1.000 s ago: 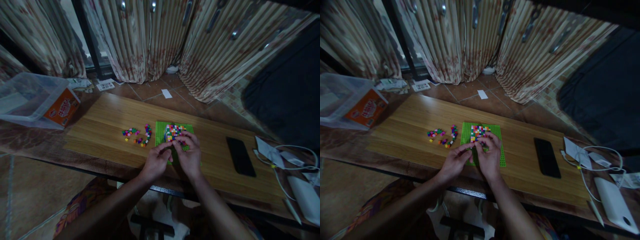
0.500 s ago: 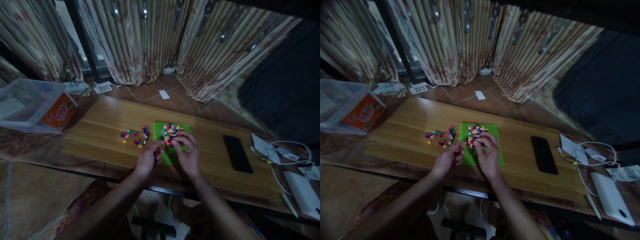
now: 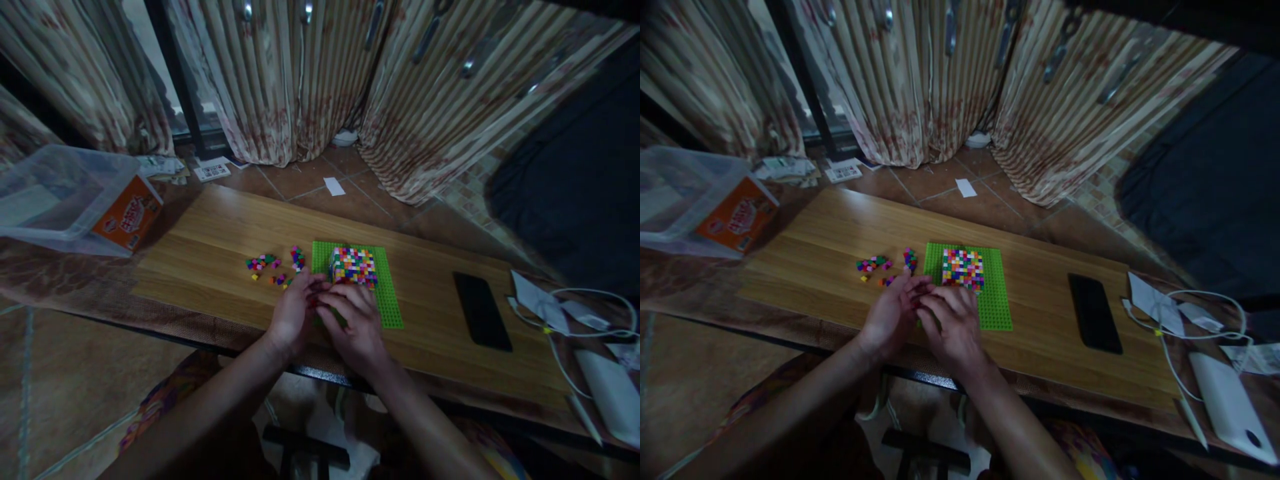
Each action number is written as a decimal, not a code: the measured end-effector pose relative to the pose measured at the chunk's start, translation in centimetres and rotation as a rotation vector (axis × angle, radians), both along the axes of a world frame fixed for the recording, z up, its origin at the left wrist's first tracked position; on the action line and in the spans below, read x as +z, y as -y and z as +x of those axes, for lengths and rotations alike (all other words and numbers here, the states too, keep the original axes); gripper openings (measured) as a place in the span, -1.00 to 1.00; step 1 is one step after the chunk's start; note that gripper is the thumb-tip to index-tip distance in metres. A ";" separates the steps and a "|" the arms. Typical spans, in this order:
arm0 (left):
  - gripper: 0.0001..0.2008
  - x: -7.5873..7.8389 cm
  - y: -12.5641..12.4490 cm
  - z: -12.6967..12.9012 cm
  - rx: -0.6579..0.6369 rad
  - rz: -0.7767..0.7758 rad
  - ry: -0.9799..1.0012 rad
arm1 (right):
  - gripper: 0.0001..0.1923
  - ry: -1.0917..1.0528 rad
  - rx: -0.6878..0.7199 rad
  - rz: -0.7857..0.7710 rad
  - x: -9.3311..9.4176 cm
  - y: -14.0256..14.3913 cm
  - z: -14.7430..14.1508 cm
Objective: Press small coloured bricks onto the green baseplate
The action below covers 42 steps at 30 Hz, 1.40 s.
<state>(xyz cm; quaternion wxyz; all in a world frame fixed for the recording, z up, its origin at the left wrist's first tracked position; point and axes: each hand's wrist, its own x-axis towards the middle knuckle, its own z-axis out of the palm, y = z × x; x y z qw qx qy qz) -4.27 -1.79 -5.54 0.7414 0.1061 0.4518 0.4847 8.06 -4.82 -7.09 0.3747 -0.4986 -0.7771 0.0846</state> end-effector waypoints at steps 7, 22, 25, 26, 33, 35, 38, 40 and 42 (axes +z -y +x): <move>-0.47 -0.8 0.4 0.6 -0.043 0.087 -0.058 | -0.88 0.084 -0.012 -0.043 -0.7 0.0 -0.5; -0.80 -1.3 0.3 0.7 -0.039 0.091 -0.284 | -0.88 -0.179 -0.262 -0.009 -1.0 -1.6 3.1; -0.82 -1.5 0.3 1.0 -0.053 0.099 -0.319 | -0.89 -0.193 -0.268 -0.043 -1.5 -2.1 3.2; -0.83 -1.5 0.2 1.0 -0.058 0.101 -0.325 | -0.89 -0.205 -0.264 -0.057 -1.6 -2.2 3.1; -0.85 -1.5 0.1 1.0 -0.079 0.129 -0.303 | -0.91 -0.289 -0.266 -0.104 -2.0 -2.5 2.8; -0.86 -1.6 0.1 1.1 -0.085 0.142 -0.298 | -0.91 -0.288 -0.257 -0.094 -2.1 -2.4 2.7; -0.88 -1.7 0.1 1.2 -0.099 0.174 -0.299 | -0.91 -0.288 -0.257 -0.078 -2.3 -2.3 2.4; -0.87 -1.7 0.1 1.3 -0.106 0.190 -0.306 | -0.91 -0.313 -0.275 -0.075 -2.4 -2.2 2.3; -0.85 -1.8 0.1 1.5 -0.108 0.193 -0.316 | -0.90 -0.360 -0.298 -0.076 -2.4 -2.2 2.3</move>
